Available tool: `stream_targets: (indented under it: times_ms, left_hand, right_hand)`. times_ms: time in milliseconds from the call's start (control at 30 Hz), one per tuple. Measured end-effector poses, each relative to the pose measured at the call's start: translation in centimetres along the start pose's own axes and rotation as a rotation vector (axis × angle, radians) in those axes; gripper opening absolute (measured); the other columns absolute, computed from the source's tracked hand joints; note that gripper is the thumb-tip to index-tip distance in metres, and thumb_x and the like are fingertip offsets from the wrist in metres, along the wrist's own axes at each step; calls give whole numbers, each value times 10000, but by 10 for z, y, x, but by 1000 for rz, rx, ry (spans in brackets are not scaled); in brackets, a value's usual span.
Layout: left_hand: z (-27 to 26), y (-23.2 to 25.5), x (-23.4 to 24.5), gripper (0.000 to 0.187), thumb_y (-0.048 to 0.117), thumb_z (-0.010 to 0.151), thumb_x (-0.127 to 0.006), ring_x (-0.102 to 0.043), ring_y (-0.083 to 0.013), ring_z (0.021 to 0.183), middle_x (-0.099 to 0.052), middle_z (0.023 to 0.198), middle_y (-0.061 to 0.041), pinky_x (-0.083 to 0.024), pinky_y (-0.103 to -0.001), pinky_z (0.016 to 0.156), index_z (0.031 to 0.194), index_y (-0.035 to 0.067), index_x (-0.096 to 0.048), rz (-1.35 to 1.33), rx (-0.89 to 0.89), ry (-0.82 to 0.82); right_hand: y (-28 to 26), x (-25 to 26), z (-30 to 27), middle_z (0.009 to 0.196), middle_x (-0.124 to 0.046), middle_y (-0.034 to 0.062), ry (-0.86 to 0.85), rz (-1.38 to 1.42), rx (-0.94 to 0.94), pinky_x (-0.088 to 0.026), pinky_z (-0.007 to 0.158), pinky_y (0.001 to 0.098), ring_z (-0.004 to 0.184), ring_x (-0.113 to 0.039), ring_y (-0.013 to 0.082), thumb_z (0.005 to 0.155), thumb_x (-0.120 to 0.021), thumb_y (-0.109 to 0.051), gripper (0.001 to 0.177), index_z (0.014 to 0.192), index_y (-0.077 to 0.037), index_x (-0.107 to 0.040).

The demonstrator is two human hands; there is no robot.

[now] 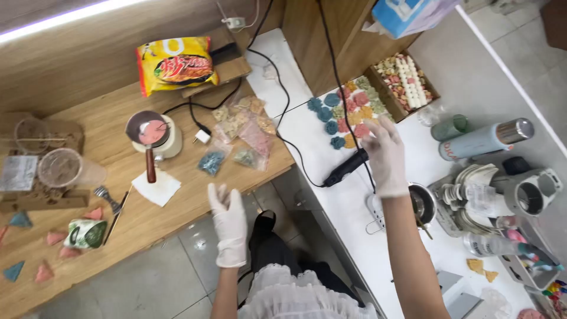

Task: Preparing candle wicks by cleaning bases and applying adhesive.

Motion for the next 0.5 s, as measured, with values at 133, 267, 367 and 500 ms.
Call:
stream_targets:
  times_ms: [133, 267, 367, 500]
  left_hand:
    - [7, -26, 34, 692, 137, 1013, -599, -576, -222, 1215, -557, 1431, -158, -475, -324, 1015, 1599, 64, -238, 43, 19, 26]
    - [-6, -44, 49, 677, 144, 1011, -567, -565, -185, 1124, -567, 1396, -130, -493, -310, 903, 1607, 82, -251, 15, 158, 94]
    - [-17, -40, 43, 653, 140, 1011, -565, -586, -180, 1141, -588, 1379, -138, -495, -300, 931, 1594, 70, -279, 19, 119, 123]
    - [-34, -11, 4, 628, 120, 998, -561, -600, -206, 1234, -604, 1374, -159, -478, -319, 1023, 1567, 52, -304, 37, 93, 92]
  right_hand:
    - [18, -12, 135, 1273, -715, 141, 47, 536, -228, -585, 915, 302, 999, -716, 182, 1026, -622, -156, 497, 1496, -82, -477]
    - [24, -24, 256, 1191, -683, 169, 9, 746, -163, -626, 936, 374, 1065, -713, 259, 988, -622, -36, 295, 1272, -11, -548]
    - [19, -47, 292, 1068, -708, 179, -86, 813, -100, -619, 911, 361, 979, -709, 266, 985, -623, -5, 157, 1121, 73, -632]
    - [71, 3, 386, 915, -673, 161, -175, 916, 25, -596, 831, 350, 830, -670, 253, 978, -636, -75, 126, 1017, 44, -629]
Point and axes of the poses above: each hand's wrist, its own z-axis towards the middle knuckle, its own x-axis out of the back of the hand, y = z × x, the point moved 5 cm from there along z, towards the middle knuckle
